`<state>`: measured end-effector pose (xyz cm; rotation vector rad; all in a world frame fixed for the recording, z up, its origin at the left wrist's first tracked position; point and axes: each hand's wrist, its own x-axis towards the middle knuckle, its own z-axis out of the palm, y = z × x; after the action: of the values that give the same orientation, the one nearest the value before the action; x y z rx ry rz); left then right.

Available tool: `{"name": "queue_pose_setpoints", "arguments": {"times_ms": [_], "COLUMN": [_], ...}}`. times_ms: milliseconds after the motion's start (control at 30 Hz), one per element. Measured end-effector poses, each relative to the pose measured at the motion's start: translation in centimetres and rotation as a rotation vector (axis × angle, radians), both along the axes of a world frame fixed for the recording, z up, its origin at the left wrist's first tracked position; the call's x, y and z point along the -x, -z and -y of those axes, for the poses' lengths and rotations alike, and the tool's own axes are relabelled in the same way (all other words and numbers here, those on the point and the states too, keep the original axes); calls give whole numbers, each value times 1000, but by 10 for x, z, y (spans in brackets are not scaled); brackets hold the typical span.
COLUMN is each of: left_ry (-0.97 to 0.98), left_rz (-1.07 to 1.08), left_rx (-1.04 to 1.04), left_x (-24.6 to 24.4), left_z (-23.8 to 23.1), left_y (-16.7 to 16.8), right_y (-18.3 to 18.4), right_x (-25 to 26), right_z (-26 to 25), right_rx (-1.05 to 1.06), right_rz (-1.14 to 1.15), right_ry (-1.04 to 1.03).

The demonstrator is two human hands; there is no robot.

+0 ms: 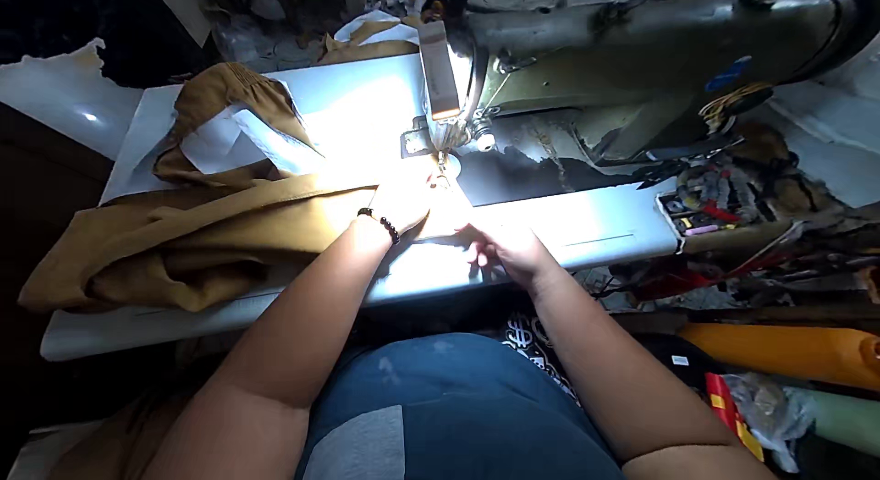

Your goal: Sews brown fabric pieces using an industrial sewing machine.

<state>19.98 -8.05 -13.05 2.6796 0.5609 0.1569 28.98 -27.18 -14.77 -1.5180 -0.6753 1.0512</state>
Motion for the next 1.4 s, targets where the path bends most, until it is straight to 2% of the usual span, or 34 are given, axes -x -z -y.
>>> {"name": "queue_pose_setpoints", "arguments": {"times_ms": [67,133,200,300,367,500,567,667,767,833,900,1033,1100,1167,1267,1400], "left_ry": [16,54,68,147,285,592,607,414,190,221,322,457,468,461,413,404], "left_rz": [72,58,36,147,227,453,559,618,363,287,301,262,221,274,205,340], "left_rx": [-82,-165,-228,-278,-311,-293,-204,-176,-100,-80,-133,-251,-295,-378,-433,-402], "left_x": [-2,0,5,12,19,32,37,37,36,33,31,30,24,15,7,19], "left_z": [-2,-2,5,8,6,5,6,9,14,13,9,8,12,16,22,24], "left_y": [9,18,28,35,37,45,51,52,40,40,45,41,36,34,26,32], "right_y": [4,-1,-5,-2,-1,2,-1,-13,-17,-15,-9,3,-1,-2,-2,6], "right_x": [3,9,15,16,10,-17,-26,-17,1,8,11,13,14,14,11,12], "right_z": [2,7,11,9,8,-2,-8,-20,-33,-38,-37,-32,-31,-31,-31,-28], "right_rx": [19,0,-45,-64,-50,78,149,211,305,337,299,111,119,71,2,-58], "right_rz": [56,-149,-382,-476,-342,435,625,763,901,946,978,1134,1131,1122,1129,1168], "right_ry": [-50,-76,-18,32,13,146,122,28,-42,-60,-23,120,140,180,217,169]}}
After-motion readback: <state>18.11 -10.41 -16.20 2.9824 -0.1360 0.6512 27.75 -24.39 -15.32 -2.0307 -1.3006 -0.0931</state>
